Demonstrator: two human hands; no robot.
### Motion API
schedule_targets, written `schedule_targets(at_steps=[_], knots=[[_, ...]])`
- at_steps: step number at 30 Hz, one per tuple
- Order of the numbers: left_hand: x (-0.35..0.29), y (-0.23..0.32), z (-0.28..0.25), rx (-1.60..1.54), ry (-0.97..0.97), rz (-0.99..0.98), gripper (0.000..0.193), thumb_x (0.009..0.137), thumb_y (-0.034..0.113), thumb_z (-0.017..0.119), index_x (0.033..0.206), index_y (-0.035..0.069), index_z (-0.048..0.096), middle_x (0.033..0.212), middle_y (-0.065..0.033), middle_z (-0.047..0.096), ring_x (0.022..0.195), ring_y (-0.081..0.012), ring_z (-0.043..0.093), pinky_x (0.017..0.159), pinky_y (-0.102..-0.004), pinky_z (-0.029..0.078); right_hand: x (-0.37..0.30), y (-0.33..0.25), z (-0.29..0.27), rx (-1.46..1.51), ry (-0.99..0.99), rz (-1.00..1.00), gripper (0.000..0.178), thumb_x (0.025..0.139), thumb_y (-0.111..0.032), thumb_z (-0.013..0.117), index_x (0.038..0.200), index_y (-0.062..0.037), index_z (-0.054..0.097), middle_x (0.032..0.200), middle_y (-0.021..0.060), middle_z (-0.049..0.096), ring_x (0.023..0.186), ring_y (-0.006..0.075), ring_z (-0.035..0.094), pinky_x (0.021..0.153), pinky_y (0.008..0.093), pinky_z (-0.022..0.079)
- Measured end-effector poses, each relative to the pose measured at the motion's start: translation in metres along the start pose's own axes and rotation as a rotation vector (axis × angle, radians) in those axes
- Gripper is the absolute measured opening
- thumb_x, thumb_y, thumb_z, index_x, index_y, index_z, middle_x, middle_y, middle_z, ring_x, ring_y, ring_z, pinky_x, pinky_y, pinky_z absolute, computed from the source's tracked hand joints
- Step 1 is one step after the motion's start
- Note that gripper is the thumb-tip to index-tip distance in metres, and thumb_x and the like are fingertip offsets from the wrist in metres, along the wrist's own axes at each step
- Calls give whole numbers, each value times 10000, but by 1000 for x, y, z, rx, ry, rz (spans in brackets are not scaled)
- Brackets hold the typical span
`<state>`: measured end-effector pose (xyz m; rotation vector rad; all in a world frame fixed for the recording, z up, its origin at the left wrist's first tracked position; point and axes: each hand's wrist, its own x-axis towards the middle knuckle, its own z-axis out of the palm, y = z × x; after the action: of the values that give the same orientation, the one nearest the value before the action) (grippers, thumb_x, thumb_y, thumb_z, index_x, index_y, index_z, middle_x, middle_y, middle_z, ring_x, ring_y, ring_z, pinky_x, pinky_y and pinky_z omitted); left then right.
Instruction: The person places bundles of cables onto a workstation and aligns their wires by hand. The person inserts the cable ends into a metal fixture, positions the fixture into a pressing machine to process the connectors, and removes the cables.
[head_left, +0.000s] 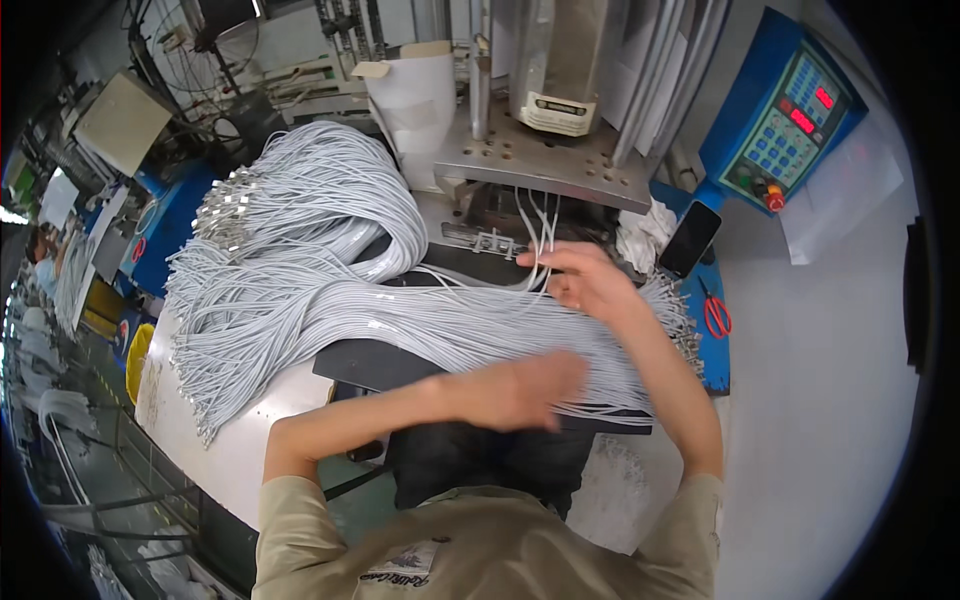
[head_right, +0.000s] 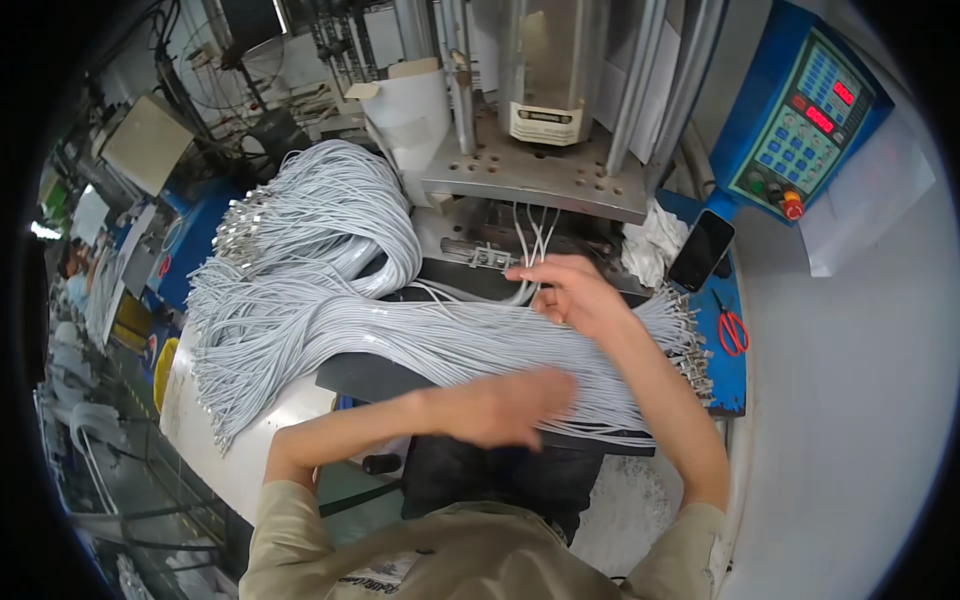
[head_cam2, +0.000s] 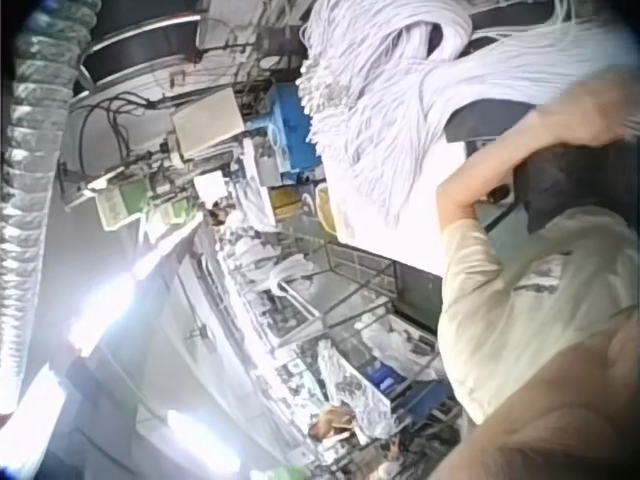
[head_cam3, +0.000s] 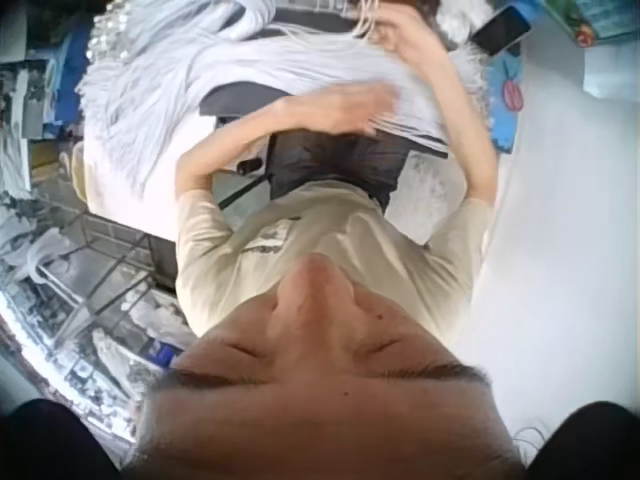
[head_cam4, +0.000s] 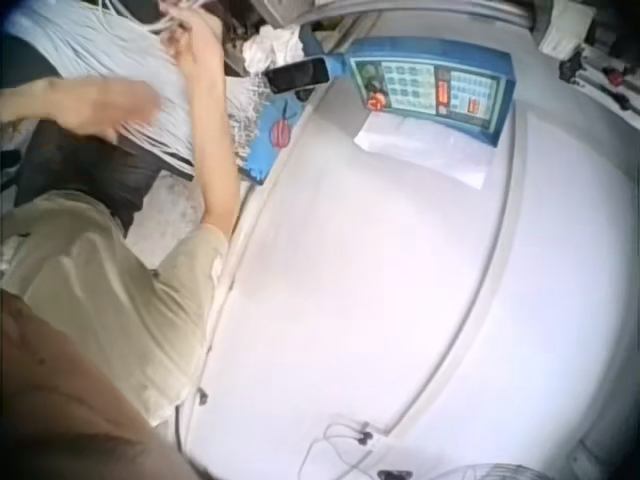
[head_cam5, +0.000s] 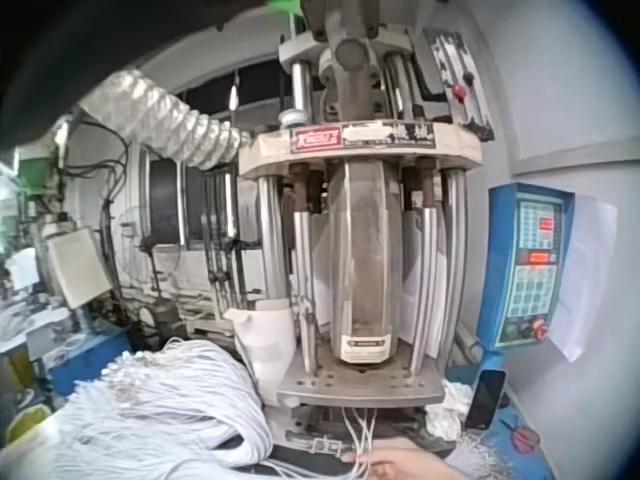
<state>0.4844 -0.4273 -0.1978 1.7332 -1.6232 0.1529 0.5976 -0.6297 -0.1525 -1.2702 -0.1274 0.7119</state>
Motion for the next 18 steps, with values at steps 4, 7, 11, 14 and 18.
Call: schedule_targets(at_steps=[4,7,11,14,18], knots=[[-48,-33,-96,613,-90,-558,426,834,152,785,1184,-62,669,1240,-188,680,1284,-428,567,1208,-527,353,10,-20,19,-394,20,-193,302,945,-183,701,1180,6,685,1015,115,769,716,260,736,530,364,532],[-50,-36,-122,577,-244,-567,391,811,111,799,1162,-29,701,1054,-153,722,1239,-393,595,1219,-530,330,69,28,36,-1208,452,-476,192,925,-167,708,1059,-30,722,925,112,770,745,328,734,602,441,556],[-53,-47,-123,495,-133,-633,364,777,57,823,1116,-3,704,943,-149,711,1115,-352,660,1208,-523,329,86,45,30,-1452,575,-689,172,920,-194,717,1008,-47,718,845,122,753,818,365,727,678,470,571],[-51,-42,-130,440,-79,-666,350,750,14,834,1068,-3,691,893,-138,704,1011,-326,692,1121,-480,422,33,13,57,-1260,474,-771,203,916,-222,716,1007,-42,729,836,123,754,788,369,728,675,481,565],[-41,-33,-132,217,76,-860,332,729,-40,833,1014,-9,665,857,-122,698,865,-301,712,927,-403,527,27,17,40,-1359,426,-595,190,918,-231,717,966,-47,729,834,168,741,809,405,723,696,493,571]])
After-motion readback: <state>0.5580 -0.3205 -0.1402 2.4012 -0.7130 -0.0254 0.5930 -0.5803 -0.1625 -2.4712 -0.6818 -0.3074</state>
